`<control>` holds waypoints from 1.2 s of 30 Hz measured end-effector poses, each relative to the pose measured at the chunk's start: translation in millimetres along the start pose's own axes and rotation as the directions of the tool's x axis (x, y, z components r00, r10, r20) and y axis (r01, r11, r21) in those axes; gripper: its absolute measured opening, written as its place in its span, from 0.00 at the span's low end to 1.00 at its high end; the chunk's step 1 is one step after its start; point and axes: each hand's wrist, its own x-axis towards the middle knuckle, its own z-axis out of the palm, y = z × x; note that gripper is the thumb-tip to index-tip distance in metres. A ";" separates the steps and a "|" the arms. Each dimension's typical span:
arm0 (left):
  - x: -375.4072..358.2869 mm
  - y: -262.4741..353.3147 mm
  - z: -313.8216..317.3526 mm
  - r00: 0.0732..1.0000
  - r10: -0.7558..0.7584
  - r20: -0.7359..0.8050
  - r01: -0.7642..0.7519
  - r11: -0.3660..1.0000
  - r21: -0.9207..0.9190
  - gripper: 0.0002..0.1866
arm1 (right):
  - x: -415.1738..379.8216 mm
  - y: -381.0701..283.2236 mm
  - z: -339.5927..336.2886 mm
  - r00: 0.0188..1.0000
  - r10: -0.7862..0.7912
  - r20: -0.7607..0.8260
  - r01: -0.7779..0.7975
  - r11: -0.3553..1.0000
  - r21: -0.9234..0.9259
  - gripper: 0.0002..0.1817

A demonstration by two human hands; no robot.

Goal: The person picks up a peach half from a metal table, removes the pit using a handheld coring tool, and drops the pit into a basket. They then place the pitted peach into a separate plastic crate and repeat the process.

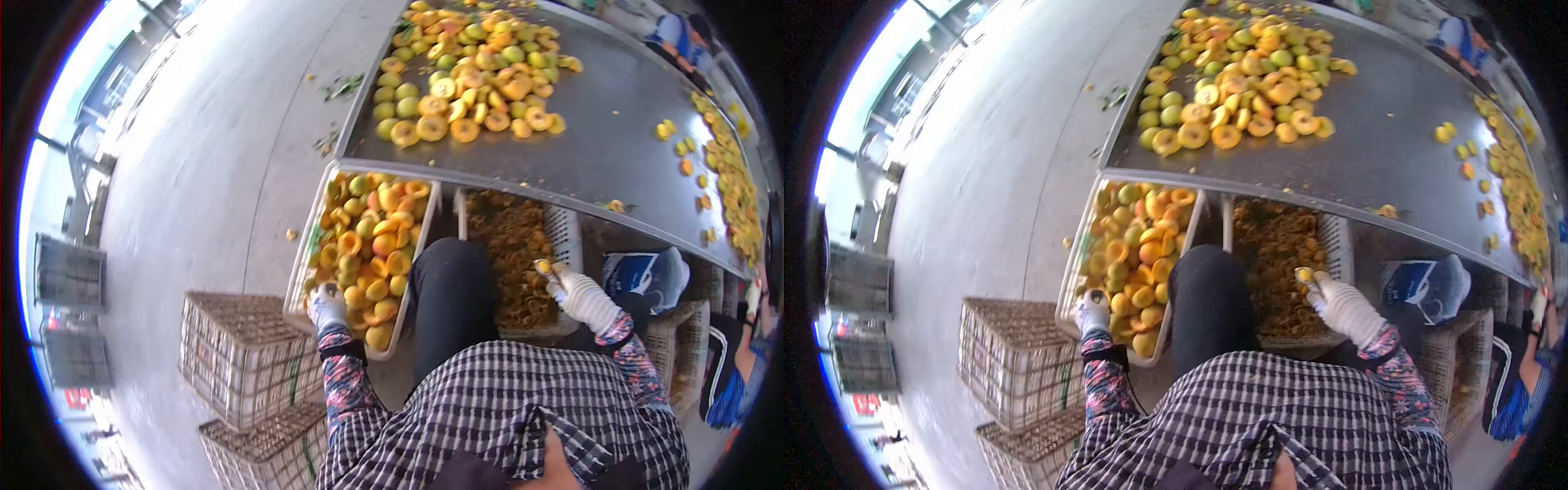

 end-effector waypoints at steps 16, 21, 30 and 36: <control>83.8 442.8 1.5 0.793 0.601 0.093 -0.571 0.789 -0.228 0.32 | 10.3 37.6 22.6 0.989 0.111 0.100 -0.101 0.990 -0.098 0.27; 75.2 459.6 2.0 0.764 0.560 0.320 -0.501 0.828 -0.251 0.32 | 10.7 42.0 28.5 0.986 0.152 0.068 -0.146 0.985 -0.092 0.26; -0.9 405.3 -61.7 0.524 0.732 0.435 0.754 -0.162 -0.636 0.12 | 6.4 40.1 22.4 0.929 -0.100 -0.356 0.152 0.981 0.122 0.32; -87.3 373.8 -54.9 0.544 0.767 0.339 0.740 -0.248 -0.626 0.09 | 10.8 14.1 1.4 0.871 -0.211 -0.444 0.380 0.861 0.337 0.30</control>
